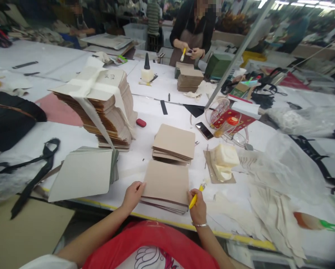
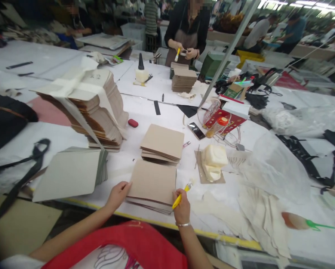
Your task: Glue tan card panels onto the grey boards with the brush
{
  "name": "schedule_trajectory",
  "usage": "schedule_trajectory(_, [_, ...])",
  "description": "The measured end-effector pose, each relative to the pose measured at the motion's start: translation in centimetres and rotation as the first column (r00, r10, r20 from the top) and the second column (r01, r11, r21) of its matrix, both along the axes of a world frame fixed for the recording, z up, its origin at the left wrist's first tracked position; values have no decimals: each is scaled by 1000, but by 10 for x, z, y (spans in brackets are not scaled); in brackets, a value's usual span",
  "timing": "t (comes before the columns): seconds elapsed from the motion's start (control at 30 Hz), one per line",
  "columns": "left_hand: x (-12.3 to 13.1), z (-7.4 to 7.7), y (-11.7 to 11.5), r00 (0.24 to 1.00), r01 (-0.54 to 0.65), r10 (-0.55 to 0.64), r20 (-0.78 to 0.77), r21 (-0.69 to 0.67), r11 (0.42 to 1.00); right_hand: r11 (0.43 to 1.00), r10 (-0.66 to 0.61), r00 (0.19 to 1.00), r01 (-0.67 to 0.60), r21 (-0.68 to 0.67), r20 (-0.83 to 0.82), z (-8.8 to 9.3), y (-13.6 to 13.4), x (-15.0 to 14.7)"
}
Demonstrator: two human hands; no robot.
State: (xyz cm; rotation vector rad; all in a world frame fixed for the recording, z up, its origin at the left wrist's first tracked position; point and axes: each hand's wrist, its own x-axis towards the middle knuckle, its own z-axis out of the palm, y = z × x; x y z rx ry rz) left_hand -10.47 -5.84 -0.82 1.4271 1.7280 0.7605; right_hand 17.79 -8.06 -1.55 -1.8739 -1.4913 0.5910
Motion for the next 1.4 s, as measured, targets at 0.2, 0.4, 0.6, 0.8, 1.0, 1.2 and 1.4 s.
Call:
schedule_trajectory(0.2, [-7,-20,15,973,94,-97,-208,-26,995,999,35,987,-37,8,159,-23,2,-4])
schedule_trajectory(0.4, [-6,-31,24,986,50,-63,-153,-88,995,999,42,979,-45,14,198,-28,3,-2])
schedule_trajectory(0.6, [-6,-36,25,997,17,-28,-77,-142,990,998,59,980,-57,-19,188,-25,3,-2])
schedule_trajectory(0.8, [-8,-38,28,996,57,-69,-63,-170,984,997,40,984,-29,-68,175,-20,5,-4])
schedule_trajectory(1.0, [-7,-45,32,988,82,-109,-106,-229,970,991,25,982,0,-133,190,-18,7,-3])
schedule_trajectory(1.2, [-3,-46,36,986,61,-96,-135,-241,968,985,17,978,19,-171,207,-17,9,-3])
schedule_trajectory(1.4, [-3,-49,38,979,71,-115,-168,-248,966,975,56,962,5,-221,266,-16,12,-4])
